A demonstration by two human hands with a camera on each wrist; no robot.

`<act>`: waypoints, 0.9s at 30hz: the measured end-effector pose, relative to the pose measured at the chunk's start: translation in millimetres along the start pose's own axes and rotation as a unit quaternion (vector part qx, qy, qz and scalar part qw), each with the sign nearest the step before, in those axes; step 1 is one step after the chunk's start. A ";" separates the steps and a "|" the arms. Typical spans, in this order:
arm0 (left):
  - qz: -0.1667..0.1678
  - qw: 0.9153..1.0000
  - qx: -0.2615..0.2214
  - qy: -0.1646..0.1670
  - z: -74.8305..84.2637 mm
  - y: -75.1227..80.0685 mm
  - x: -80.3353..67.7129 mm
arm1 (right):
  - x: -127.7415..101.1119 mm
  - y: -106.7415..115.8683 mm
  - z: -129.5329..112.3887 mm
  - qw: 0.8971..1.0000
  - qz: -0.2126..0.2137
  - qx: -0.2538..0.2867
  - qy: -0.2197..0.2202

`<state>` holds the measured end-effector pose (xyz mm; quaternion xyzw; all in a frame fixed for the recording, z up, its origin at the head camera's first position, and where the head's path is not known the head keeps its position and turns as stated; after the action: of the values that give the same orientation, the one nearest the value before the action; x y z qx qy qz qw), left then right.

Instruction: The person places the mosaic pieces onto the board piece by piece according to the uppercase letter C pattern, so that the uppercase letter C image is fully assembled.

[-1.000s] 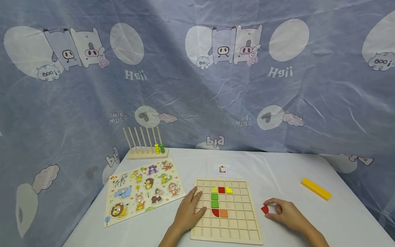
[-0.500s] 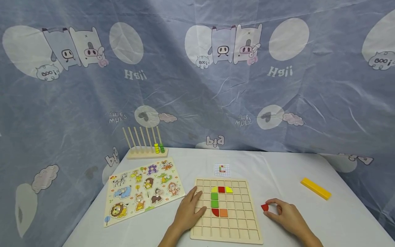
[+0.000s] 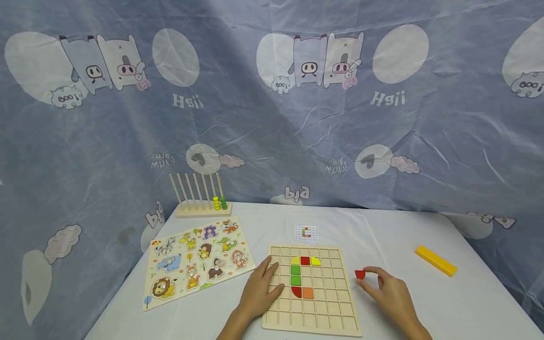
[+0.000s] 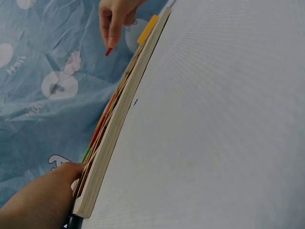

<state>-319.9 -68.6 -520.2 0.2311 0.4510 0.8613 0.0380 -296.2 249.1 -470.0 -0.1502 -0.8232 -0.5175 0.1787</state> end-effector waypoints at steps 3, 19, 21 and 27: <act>0.001 1.000 -0.001 -0.001 -0.1 1.0 0.6 | -0.9 -2.4 -21.9 1.000 -0.008 0.006 0.007; 0.005 1.000 0.004 -0.006 1.4 0.2 0.3 | -22.5 -53.9 -81.4 0.987 -0.159 -0.006 -0.010; 0.006 1.000 0.006 -0.007 1.5 0.5 0.1 | -23.9 -56.7 -83.0 0.987 -0.162 -0.012 -0.005; 0.003 1.000 0.007 -0.004 0.2 -0.2 -0.4 | -24.7 -57.7 -88.2 0.990 -0.139 -0.033 0.020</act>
<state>-319.4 -68.4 -520.4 0.2362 0.4559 0.8574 0.0351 -286.9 143.4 -491.8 -0.0298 -0.8148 -0.5670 0.1168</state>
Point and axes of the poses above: each hand's wrist, its own x-axis towards the middle knuckle, its own y-axis out of the back of the hand, z = x × y, the point moved 8 cm from there along x, towards the middle knuckle, and after that the axes turned 4 degrees about -x, right-handed, at the moved point
